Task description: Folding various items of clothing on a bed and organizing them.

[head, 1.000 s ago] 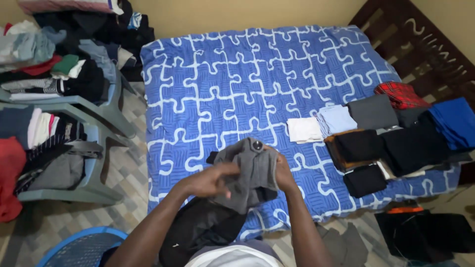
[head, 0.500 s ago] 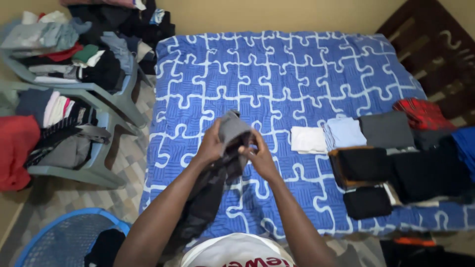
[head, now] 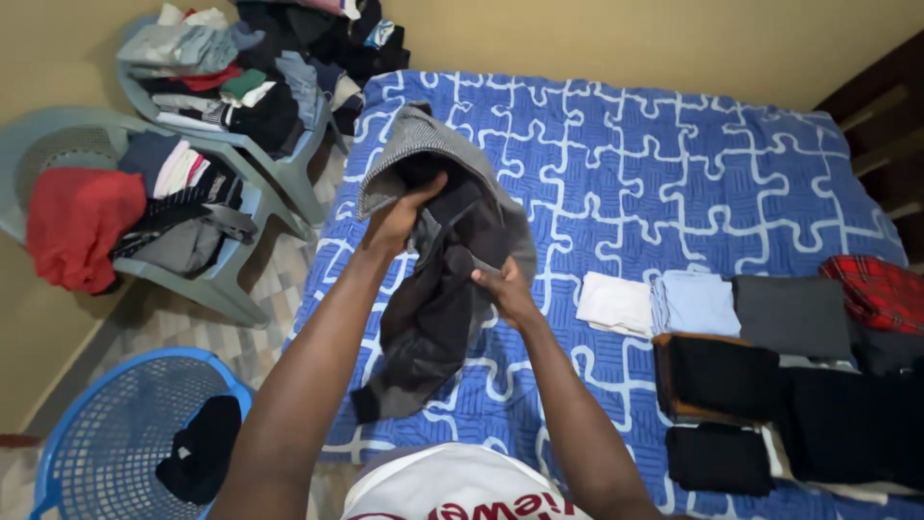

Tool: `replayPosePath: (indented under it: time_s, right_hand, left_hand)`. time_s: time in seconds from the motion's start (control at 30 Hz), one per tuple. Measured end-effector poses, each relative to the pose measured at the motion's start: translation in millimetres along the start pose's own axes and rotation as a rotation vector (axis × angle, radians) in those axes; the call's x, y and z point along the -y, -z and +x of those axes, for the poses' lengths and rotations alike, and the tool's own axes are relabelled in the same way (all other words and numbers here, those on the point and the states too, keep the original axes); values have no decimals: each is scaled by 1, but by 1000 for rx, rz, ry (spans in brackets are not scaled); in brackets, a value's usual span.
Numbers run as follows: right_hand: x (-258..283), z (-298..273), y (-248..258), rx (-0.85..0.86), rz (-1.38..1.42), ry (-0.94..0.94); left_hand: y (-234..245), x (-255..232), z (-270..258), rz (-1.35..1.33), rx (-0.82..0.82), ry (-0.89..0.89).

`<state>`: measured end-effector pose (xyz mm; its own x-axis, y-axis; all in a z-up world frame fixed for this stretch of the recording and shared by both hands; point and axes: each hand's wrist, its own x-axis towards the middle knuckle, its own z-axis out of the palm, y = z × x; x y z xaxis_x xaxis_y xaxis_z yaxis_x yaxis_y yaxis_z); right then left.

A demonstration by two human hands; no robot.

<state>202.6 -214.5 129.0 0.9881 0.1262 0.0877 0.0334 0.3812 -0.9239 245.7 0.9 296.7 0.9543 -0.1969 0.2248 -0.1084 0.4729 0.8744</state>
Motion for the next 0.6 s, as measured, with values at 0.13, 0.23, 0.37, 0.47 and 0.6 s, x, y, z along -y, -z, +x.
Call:
replayPosePath:
  time_s: [0.13,0.23,0.37,0.47,0.6]
  right_hand:
    - [60,2,8,-63,-67,135]
    - [84,19,44,-268,-187,295]
    - [117,21,100,-429,-8,422]
    - [141,15,112,-383,-36,457]
    - [145,-9,122,-260,-30,331]
  left_hand:
    - [-14,-40,-17,504,90,-560]
    - [12,-34,-14,1044,177,-557]
    - [40,-20,-21,1298,73,-530]
    - [43,-14,-26,1439,-57,-480]
    - [34,-24,-33,1330,-125,-526]
